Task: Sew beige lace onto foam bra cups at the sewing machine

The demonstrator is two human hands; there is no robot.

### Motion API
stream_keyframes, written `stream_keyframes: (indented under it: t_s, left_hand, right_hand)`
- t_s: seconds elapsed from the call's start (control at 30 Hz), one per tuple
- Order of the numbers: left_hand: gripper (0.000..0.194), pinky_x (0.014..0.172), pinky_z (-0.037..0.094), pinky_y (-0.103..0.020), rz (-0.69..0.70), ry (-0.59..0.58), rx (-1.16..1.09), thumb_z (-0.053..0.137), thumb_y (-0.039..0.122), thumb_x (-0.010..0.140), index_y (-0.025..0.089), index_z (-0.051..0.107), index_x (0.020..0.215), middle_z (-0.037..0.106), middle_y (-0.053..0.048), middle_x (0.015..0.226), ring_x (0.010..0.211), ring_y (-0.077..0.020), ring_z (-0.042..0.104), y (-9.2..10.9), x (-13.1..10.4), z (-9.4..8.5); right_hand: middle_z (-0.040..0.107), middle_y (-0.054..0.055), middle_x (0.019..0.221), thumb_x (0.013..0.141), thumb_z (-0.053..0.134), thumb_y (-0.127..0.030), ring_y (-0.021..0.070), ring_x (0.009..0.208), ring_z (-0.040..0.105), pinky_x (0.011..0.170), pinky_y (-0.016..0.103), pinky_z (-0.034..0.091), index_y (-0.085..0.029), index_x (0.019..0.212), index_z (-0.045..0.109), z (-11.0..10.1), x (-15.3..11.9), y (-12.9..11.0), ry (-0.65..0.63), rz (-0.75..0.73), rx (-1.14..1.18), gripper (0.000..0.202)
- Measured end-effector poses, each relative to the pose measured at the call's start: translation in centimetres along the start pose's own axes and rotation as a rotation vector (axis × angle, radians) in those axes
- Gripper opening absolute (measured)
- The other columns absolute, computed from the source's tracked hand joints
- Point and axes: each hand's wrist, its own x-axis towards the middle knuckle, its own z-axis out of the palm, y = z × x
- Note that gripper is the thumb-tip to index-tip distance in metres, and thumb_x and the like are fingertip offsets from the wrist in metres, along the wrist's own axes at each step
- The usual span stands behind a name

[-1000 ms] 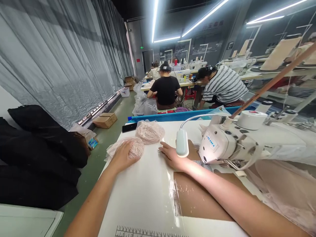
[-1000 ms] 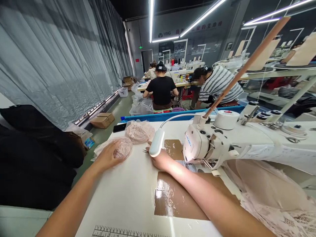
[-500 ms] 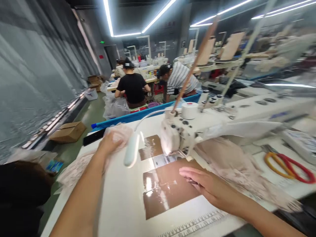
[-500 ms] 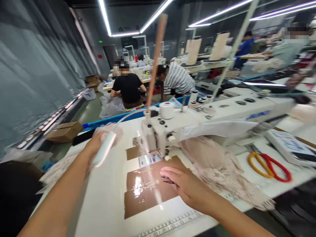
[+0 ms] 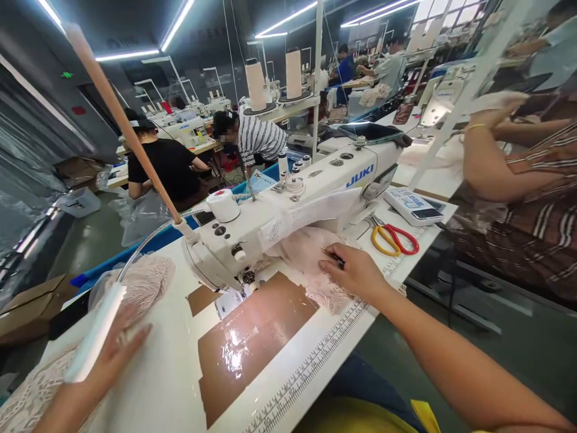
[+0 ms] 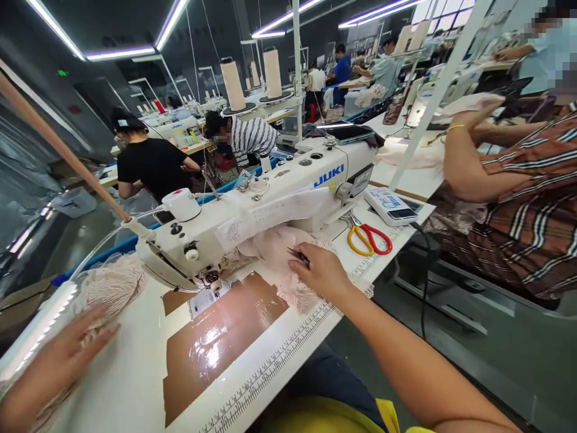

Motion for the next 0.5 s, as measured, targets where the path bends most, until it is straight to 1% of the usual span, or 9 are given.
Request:
stream_keyframes:
  t_s: [0.1,0.13,0.2,0.27,0.33,0.37,0.4,0.43,0.5]
  left_hand:
    - [0.056,0.090,0.052,-0.044,-0.087,-0.010,-0.033,0.062,0.059,0.073,0.022,0.065,0.114,0.070,-0.010,0.105,0.106,-0.0312,0.061,-0.6,-0.9,3.7]
    - [0.053,0.091,0.052,-0.044,-0.113,-0.032,-0.047,0.063,0.057,0.073,0.023,0.066,0.113,0.069,-0.010,0.107,0.107,-0.0311,0.061,-0.6,-1.5,4.6]
    - [0.046,0.095,0.050,-0.044,-0.148,-0.118,-0.089,0.063,0.053,0.076,0.025,0.066,0.113,0.067,-0.008,0.114,0.110,-0.0298,0.060,-0.2,-2.6,6.1]
    - [0.040,0.099,0.048,-0.042,-0.134,-0.253,-0.150,0.060,0.047,0.081,0.026,0.065,0.115,0.064,-0.007,0.121,0.113,-0.0278,0.059,1.3,-3.0,7.7]
    - [0.038,0.100,0.047,-0.041,-0.059,-0.383,-0.212,0.056,0.044,0.086,0.025,0.063,0.117,0.062,-0.008,0.125,0.115,-0.0266,0.057,3.4,-2.3,9.6]
    - [0.038,0.099,0.047,-0.040,-0.005,-0.403,-0.227,0.055,0.044,0.086,0.023,0.062,0.118,0.061,-0.009,0.125,0.115,-0.0261,0.056,4.7,-1.5,10.8]
    - [0.040,0.099,0.047,-0.040,0.042,-0.396,-0.242,0.054,0.043,0.087,0.023,0.060,0.120,0.059,-0.009,0.127,0.116,-0.0258,0.056,5.9,-0.6,12.1]
    - [0.041,0.099,0.046,-0.040,0.084,-0.355,-0.257,0.054,0.042,0.087,0.023,0.058,0.123,0.057,-0.010,0.130,0.117,-0.0257,0.054,7.0,0.5,13.5]
    - [0.043,0.102,0.043,-0.042,0.159,-0.232,-0.276,0.054,0.040,0.088,0.022,0.055,0.127,0.052,-0.011,0.135,0.121,-0.0263,0.050,8.7,3.0,16.5]
  right_hand:
    - [0.068,0.006,0.089,0.085,0.051,-0.031,0.0208,0.082,0.063,0.069,0.030,0.046,-0.019,0.094,0.062,-0.3,-0.2,0.3,0.142,-0.135,0.088,0.018]
    - [0.068,0.007,0.093,0.085,0.051,-0.028,0.0214,0.085,0.063,0.071,0.030,0.046,-0.020,0.096,0.062,-0.5,-0.3,0.5,0.161,-0.169,0.096,0.018]
    - [0.069,0.007,0.095,0.083,0.050,-0.024,0.0222,0.086,0.063,0.073,0.031,0.046,-0.020,0.098,0.063,-1.0,-0.5,0.9,0.148,-0.191,0.097,0.020]
    - [0.068,0.004,0.086,0.084,0.051,-0.026,0.0204,0.077,0.063,0.068,0.030,0.045,-0.021,0.095,0.063,-1.4,-0.9,1.1,0.108,-0.143,0.149,0.017]
    - [0.063,0.000,0.072,0.087,0.050,-0.033,0.0164,0.065,0.058,0.061,0.027,0.043,-0.021,0.085,0.062,-1.8,-1.5,1.0,0.051,-0.082,0.280,0.017]
    - [0.059,-0.001,0.067,0.088,0.050,-0.037,0.0149,0.062,0.055,0.059,0.025,0.042,-0.020,0.080,0.061,-1.9,-1.9,1.0,0.018,-0.061,0.351,0.022]
    - [0.057,-0.002,0.064,0.089,0.050,-0.040,0.0139,0.060,0.052,0.058,0.024,0.041,-0.020,0.077,0.059,-1.8,-2.3,0.9,-0.015,-0.050,0.413,0.025]
    - [0.055,-0.002,0.064,0.089,0.051,-0.041,0.0135,0.061,0.052,0.058,0.024,0.041,-0.020,0.076,0.058,-1.7,-2.8,0.9,-0.044,-0.048,0.466,0.027]
    - [0.056,-0.002,0.066,0.089,0.051,-0.042,0.0134,0.063,0.052,0.059,0.023,0.041,-0.019,0.078,0.058,-1.3,-3.7,1.1,-0.085,-0.055,0.536,0.026]
